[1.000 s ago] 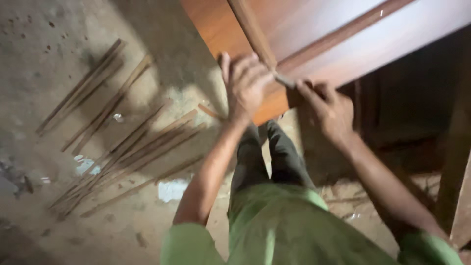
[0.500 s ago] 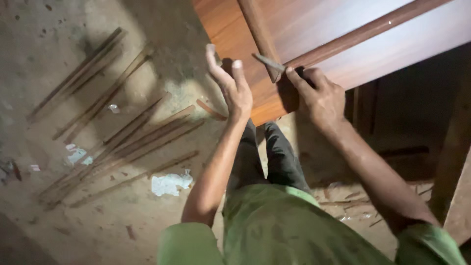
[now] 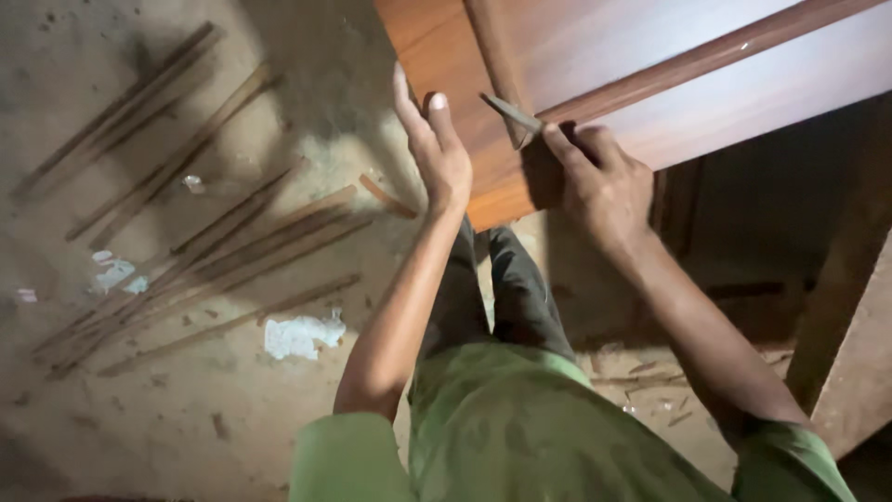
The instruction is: The person aligns and taps a wooden trim piece onto a large wooden panel using a chisel and hammer, then attaches a carved wooden ornament to the panel. The person moves the panel to a workbench and continues securing the trim.
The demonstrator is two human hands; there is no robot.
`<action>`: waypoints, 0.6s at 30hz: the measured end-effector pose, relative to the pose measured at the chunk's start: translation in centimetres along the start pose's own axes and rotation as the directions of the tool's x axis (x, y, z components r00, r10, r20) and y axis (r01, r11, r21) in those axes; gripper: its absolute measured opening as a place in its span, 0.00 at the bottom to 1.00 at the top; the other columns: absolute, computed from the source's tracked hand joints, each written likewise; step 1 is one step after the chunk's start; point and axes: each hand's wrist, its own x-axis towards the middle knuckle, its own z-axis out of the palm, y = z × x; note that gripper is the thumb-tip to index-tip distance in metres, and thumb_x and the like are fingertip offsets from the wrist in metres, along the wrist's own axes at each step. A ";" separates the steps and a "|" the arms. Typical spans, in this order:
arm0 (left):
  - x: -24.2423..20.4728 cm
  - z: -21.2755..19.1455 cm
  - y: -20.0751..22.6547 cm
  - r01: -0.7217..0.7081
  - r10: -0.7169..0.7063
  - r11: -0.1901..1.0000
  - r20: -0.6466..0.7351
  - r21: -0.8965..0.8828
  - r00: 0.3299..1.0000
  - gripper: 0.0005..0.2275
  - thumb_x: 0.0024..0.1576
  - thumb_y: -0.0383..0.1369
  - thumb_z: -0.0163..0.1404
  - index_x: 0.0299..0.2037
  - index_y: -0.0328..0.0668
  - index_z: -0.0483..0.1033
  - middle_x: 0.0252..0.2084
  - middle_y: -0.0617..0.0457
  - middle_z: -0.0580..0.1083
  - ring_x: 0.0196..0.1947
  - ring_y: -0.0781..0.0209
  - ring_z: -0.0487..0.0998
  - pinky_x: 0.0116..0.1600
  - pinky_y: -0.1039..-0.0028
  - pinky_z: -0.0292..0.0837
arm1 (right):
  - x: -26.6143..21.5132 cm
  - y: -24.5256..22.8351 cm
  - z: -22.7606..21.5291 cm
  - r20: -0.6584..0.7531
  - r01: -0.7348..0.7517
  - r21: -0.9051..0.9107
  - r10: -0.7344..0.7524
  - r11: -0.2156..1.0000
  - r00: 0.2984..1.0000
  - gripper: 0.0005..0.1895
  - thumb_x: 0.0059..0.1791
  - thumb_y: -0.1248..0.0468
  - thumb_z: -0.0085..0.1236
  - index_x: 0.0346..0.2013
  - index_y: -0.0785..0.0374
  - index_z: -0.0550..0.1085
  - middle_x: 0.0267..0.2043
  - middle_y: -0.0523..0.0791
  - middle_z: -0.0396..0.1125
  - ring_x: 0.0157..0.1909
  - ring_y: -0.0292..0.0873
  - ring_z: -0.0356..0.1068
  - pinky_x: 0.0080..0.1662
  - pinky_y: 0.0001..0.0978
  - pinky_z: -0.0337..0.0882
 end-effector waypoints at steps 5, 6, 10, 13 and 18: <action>1.3 0.3 0.5 -0.018 0.019 0.998 0.005 -0.053 1.000 0.24 0.72 0.32 0.38 0.77 0.35 0.47 0.78 0.38 0.56 0.78 0.47 0.57 0.80 0.62 0.52 | 1.2 0.4 0.0 0.048 -0.018 -0.016 0.019 1.000 0.999 0.31 0.47 0.75 0.59 0.64 0.53 0.76 0.45 0.46 0.69 0.33 0.47 0.72 0.34 0.40 0.74; 0.7 0.0 0.5 0.002 -0.002 0.999 -0.005 -0.047 1.000 0.24 0.72 0.33 0.38 0.77 0.35 0.48 0.78 0.38 0.57 0.78 0.47 0.58 0.79 0.62 0.53 | 0.8 0.2 -0.2 0.046 -0.038 -0.027 0.039 0.999 0.998 0.29 0.48 0.76 0.59 0.63 0.52 0.76 0.44 0.47 0.69 0.31 0.46 0.71 0.33 0.40 0.74; 0.5 0.1 0.2 0.052 -0.051 0.998 0.010 -0.028 0.999 0.25 0.71 0.34 0.39 0.77 0.36 0.48 0.76 0.38 0.60 0.74 0.48 0.64 0.76 0.63 0.58 | -0.1 0.9 0.5 0.056 0.005 -0.023 -0.003 1.000 0.998 0.31 0.46 0.73 0.60 0.64 0.53 0.76 0.47 0.46 0.69 0.35 0.47 0.73 0.35 0.38 0.75; 0.9 0.4 -0.4 0.044 -0.043 0.999 0.021 -0.030 0.999 0.25 0.71 0.34 0.39 0.77 0.36 0.48 0.76 0.39 0.60 0.75 0.47 0.62 0.77 0.63 0.56 | -0.1 1.2 0.7 0.051 0.012 -0.045 -0.009 0.999 0.999 0.30 0.46 0.73 0.60 0.63 0.54 0.77 0.46 0.46 0.69 0.34 0.47 0.73 0.35 0.38 0.75; 0.6 0.0 0.6 0.011 -0.011 0.999 0.007 -0.031 1.000 0.24 0.72 0.34 0.39 0.77 0.36 0.49 0.76 0.38 0.60 0.76 0.46 0.62 0.78 0.62 0.56 | 1.1 -0.3 0.7 0.006 0.053 -0.054 -0.052 0.997 0.999 0.27 0.48 0.75 0.57 0.61 0.54 0.78 0.45 0.46 0.69 0.37 0.48 0.74 0.36 0.37 0.75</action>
